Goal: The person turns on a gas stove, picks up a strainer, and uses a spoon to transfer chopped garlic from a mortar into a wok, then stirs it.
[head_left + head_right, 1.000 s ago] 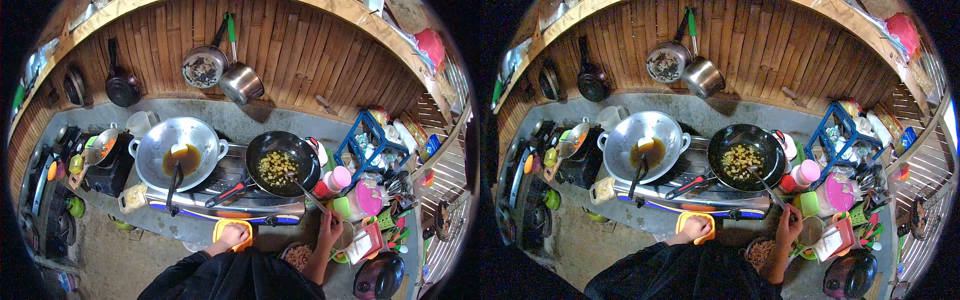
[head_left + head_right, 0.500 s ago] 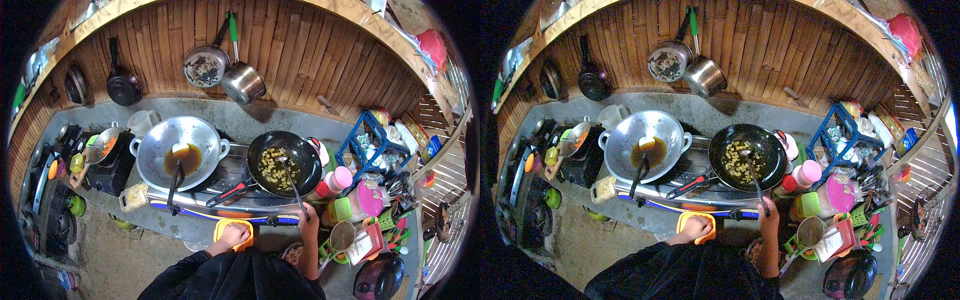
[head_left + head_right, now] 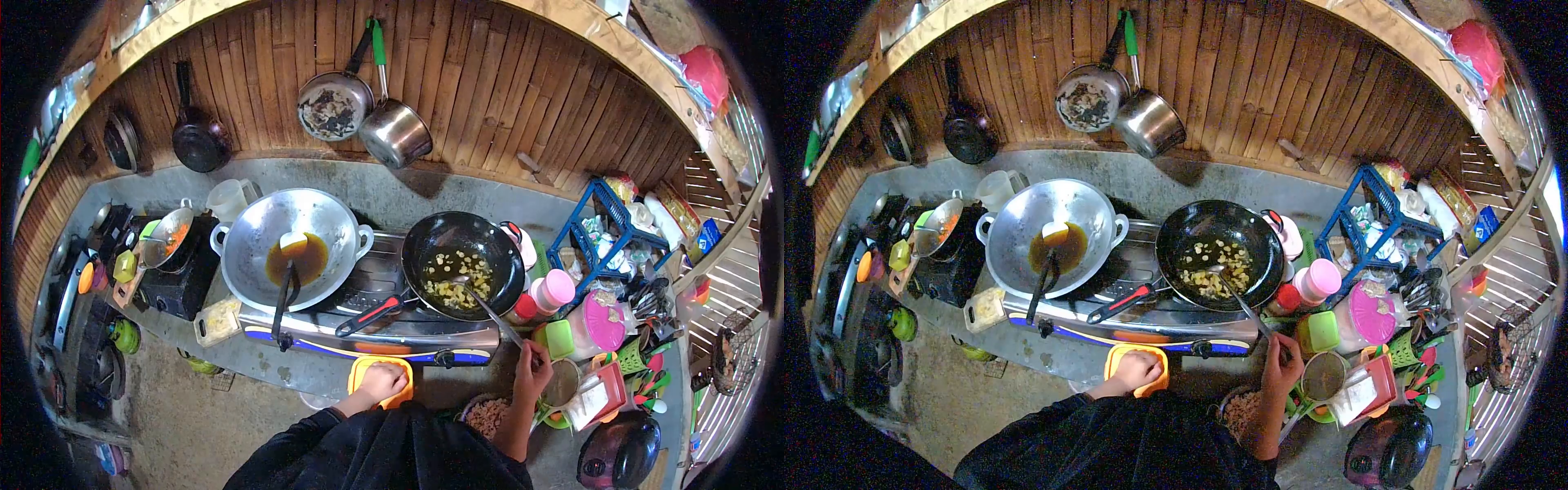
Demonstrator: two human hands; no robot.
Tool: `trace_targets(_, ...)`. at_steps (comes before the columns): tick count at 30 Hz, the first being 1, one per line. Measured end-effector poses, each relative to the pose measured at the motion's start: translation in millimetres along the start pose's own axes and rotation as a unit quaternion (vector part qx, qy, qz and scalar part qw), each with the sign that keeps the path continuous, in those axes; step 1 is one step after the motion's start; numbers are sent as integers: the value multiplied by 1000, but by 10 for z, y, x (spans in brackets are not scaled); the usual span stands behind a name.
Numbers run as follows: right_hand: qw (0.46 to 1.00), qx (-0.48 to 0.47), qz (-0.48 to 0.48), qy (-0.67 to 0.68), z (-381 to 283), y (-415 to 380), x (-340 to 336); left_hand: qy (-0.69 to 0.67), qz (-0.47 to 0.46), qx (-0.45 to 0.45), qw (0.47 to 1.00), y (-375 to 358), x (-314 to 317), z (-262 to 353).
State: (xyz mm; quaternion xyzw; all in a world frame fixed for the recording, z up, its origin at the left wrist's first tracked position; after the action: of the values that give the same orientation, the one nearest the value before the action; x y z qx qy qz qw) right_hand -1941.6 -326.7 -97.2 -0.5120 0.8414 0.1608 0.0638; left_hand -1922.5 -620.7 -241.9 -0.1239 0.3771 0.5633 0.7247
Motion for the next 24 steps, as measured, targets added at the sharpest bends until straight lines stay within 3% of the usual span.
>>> trace_targets(3, 974, -184, 110, -75, -183, -53, -259, -13, 19, 23, 999, 9, -28, 39)
trace_targets(9, 957, -235, 154, -67, -466, -184, -384, 7, -10, -5, 1000, 5, 15, -12)
trace_targets(13, 966, -210, 118, -98, -439, -149, -298, 12, 4, 2, 1000, -7, 38, -36)
trace_targets(21, 994, -59, -13, -95, -52, 17, 125, -5, 32, 33, 999, 0, -15, 18)
trace_targets(24, 985, -127, -44, -109, -213, 12, 333, -11, 31, 42, 999, -3, -11, 25)
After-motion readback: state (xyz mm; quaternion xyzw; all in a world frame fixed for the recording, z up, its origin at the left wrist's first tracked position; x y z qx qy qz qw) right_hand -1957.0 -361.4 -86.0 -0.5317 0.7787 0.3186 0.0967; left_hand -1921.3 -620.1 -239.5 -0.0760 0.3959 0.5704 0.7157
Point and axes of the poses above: each hand's wrist, its own y-axis towards the middle knuckle, its own x-axis out of the palm, z = x × y, the point moved 9 cm from there along y, towards the middle knuckle, and after that the axes turned 10 degrees about -y, right-handed, at the moved point
